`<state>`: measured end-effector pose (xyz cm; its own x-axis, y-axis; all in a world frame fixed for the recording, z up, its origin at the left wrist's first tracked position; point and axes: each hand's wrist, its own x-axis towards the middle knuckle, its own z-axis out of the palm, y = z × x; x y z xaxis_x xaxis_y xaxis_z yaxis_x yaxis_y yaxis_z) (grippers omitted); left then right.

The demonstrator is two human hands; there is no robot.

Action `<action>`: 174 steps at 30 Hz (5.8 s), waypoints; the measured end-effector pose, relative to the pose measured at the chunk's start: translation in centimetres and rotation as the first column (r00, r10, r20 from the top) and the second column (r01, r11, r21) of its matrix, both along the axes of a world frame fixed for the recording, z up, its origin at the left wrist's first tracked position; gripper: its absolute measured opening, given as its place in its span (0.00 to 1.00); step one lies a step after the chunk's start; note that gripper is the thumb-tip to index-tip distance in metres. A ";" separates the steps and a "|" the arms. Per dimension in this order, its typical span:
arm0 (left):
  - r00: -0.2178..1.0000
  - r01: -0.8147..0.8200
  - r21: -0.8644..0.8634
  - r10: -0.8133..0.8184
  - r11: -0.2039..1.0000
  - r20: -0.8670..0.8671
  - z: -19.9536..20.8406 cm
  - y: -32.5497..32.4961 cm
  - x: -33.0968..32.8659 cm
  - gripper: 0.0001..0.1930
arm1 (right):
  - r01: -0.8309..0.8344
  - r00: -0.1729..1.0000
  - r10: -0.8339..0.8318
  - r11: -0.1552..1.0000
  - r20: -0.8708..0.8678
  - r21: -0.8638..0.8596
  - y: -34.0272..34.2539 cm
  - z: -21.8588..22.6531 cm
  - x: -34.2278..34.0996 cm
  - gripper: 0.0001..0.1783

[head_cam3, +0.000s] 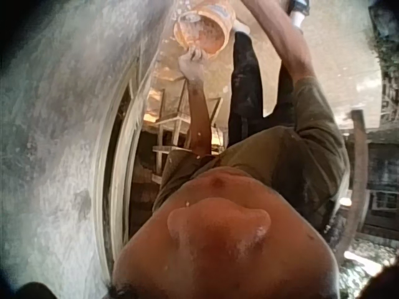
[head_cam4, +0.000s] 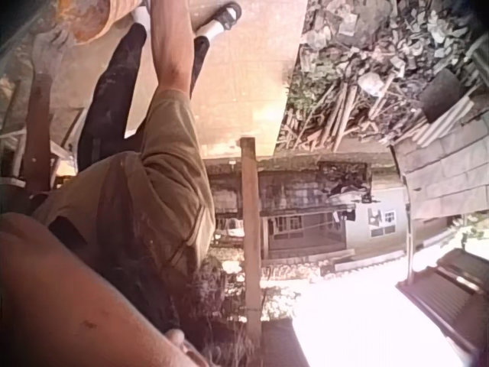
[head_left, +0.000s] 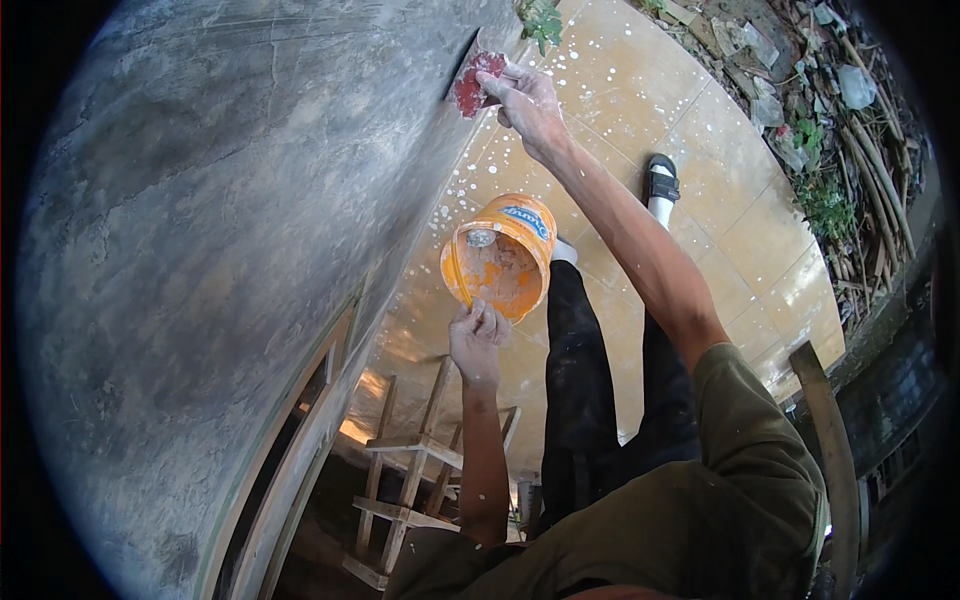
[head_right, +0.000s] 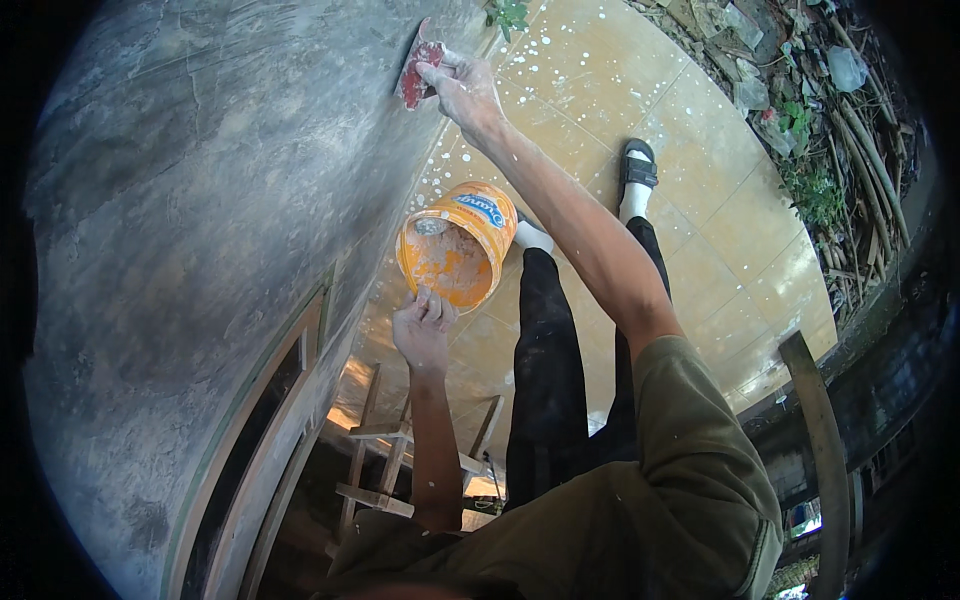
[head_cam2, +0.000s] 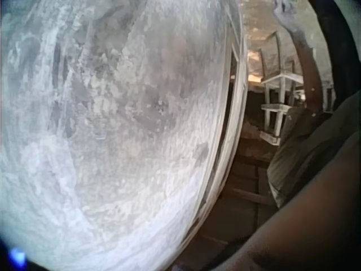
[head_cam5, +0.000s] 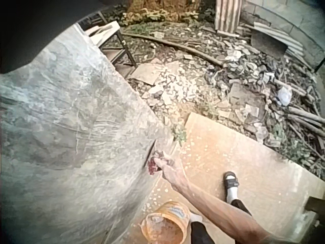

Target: The person applies wall putty from a bucket onto an exterior concrete wall, then smooths it with a plastic putty knife.

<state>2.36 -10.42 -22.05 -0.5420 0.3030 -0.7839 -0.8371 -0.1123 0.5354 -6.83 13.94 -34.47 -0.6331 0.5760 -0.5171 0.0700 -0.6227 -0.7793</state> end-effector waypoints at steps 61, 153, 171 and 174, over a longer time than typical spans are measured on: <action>0.885 -0.174 -0.323 0.005 0.930 -0.465 1.3 2.8 8.2 0.11 | -0.756 0.633 0.652 0.635 0.418 0.156 -8.9 13.7 20.4 0.12; 0.748 -0.393 0.000 0.320 0.920 -0.582 1.2 1.4 8.7 0.16 | -0.660 0.691 0.707 0.702 0.152 -0.268 -13.0 11.4 18.9 0.08; 0.765 -0.233 -0.305 -0.020 0.923 -0.644 -1.6 3.8 8.7 0.17 | -0.532 0.779 0.561 0.827 0.281 -0.178 -12.0 8.3 20.2 0.07; 0.780 -0.262 -0.323 0.002 0.909 -0.625 -1.5 3.4 7.6 0.16 | -0.553 0.761 0.571 0.819 0.307 -0.153 -11.7 9.2 19.3 0.09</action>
